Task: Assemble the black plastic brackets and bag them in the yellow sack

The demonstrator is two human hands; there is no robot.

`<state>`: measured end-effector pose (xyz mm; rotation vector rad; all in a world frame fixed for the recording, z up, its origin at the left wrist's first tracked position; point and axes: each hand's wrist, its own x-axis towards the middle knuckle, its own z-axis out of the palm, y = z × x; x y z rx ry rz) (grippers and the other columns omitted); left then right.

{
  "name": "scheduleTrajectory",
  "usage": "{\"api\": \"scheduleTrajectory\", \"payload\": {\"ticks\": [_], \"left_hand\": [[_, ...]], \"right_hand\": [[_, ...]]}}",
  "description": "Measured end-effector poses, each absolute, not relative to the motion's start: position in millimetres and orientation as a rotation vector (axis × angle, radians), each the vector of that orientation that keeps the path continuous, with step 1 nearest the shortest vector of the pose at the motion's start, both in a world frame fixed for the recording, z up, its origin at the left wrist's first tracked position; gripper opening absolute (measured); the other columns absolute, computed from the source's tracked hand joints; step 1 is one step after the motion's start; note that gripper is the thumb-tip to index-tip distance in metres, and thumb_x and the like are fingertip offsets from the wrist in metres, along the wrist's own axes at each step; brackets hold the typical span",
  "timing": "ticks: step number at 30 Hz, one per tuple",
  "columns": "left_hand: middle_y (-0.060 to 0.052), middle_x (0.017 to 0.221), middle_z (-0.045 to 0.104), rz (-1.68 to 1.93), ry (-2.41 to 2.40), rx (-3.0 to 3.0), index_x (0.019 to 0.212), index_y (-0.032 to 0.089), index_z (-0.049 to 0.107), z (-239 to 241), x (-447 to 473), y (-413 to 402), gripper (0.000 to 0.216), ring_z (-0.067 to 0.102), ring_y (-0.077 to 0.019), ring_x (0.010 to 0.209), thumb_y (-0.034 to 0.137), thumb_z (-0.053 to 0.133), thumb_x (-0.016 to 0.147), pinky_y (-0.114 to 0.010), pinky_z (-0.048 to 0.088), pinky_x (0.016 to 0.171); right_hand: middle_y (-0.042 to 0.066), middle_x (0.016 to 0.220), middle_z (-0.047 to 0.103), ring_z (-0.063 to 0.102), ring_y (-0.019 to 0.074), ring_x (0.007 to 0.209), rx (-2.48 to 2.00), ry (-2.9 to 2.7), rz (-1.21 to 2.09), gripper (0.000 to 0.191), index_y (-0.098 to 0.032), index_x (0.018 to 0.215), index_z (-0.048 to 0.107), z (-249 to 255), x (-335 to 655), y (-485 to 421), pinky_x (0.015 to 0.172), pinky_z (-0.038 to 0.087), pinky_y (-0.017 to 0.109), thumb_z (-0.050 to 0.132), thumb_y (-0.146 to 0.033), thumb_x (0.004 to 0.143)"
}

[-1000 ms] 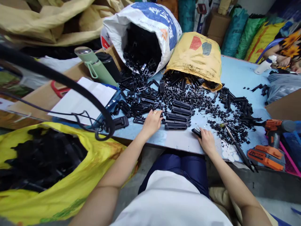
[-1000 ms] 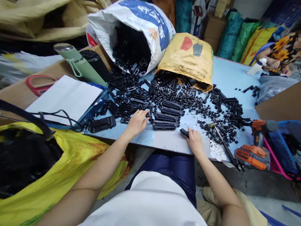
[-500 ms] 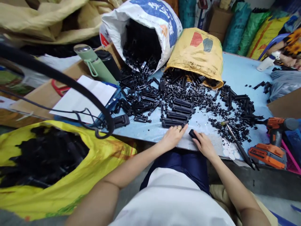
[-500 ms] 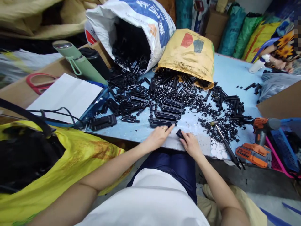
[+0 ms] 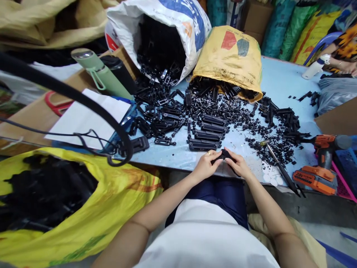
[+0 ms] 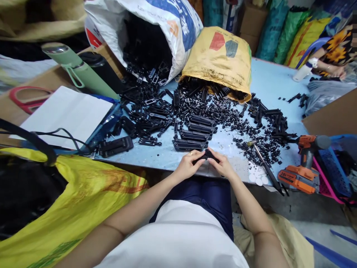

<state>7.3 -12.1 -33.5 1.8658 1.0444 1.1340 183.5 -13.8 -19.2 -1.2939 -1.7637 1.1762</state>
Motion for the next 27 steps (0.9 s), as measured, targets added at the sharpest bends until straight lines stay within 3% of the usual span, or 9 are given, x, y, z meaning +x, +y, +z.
{"api": "scheduleTrajectory", "payload": {"ticks": [2,4,9,11,17,23,27], "left_hand": [[-0.008,0.089,0.065,1.102,1.082,1.871,0.106,0.015,0.064,-33.8,4.9,-10.7,0.028,0.061,-0.0172,0.083,0.024,0.052,0.083,-0.030,0.050,0.078],[-0.008,0.090,0.066,1.113,1.116,1.854,0.108,0.015,0.063,-32.4,1.6,-8.4,0.029,0.061,-0.0170,0.084,0.022,0.051,0.082,-0.030,0.050,0.079],[-0.009,0.105,0.062,1.151,0.971,1.817,0.121,0.017,0.055,-22.0,-4.3,-5.3,0.036,0.059,-0.0165,0.096,0.025,0.046,0.087,-0.030,0.048,0.085],[-0.009,0.105,0.062,1.148,0.959,1.815,0.122,0.017,0.053,-19.6,-3.4,-5.9,0.037,0.059,-0.0166,0.096,0.026,0.046,0.087,-0.031,0.048,0.085],[-0.009,0.096,0.064,1.121,1.014,1.888,0.115,0.016,0.059,-19.3,1.5,-13.9,0.033,0.060,-0.0179,0.091,0.028,0.047,0.087,-0.031,0.049,0.082],[-0.008,0.096,0.061,1.184,1.173,1.947,0.122,0.018,0.053,-14.2,13.8,-28.3,0.035,0.059,-0.0154,0.087,0.029,0.038,0.091,-0.027,0.050,0.075],[-0.009,0.095,0.058,1.375,1.251,1.882,0.123,0.018,0.051,-10.8,30.2,-32.2,0.037,0.058,-0.0148,0.086,0.028,0.034,0.093,-0.027,0.049,0.076]], "right_hand": [[0.007,0.104,0.063,0.059,0.0168,0.083,-1.228,-1.916,1.065,0.050,-0.024,0.121,0.057,-14.0,190.1,-12.7,0.080,0.049,0.033,0.052,-0.052,0.080],[0.007,0.100,0.063,0.059,0.0167,0.084,-1.188,-1.955,1.059,0.049,-0.024,0.120,0.057,-10.4,191.1,-12.9,0.081,0.049,0.034,0.053,-0.051,0.080],[0.003,0.082,0.061,0.053,0.0098,0.053,-1.293,-1.518,1.224,0.060,-0.024,0.134,0.041,-11.2,180.4,-13.9,0.052,0.051,0.026,0.045,-0.055,0.083],[0.002,0.077,0.060,0.052,0.0096,0.050,-1.298,-1.469,1.281,0.065,-0.023,0.136,0.038,-13.0,177.2,-13.8,0.050,0.050,0.026,0.047,-0.055,0.081],[0.006,0.102,0.060,0.052,0.0080,0.054,-1.251,-1.767,1.202,0.055,-0.024,0.127,0.051,-6.4,186.8,-11.7,0.054,0.050,0.025,0.052,-0.051,0.080],[0.007,0.096,0.061,0.058,0.0147,0.075,-1.209,-1.951,0.927,0.052,-0.021,0.129,0.049,5.5,191.2,-13.7,0.070,0.052,0.029,0.049,-0.047,0.084],[0.009,0.098,0.060,0.059,0.0174,0.077,-1.283,-1.878,0.844,0.054,-0.022,0.132,0.045,5.4,176.9,-22.8,0.072,0.052,0.033,0.045,-0.049,0.085]]}}
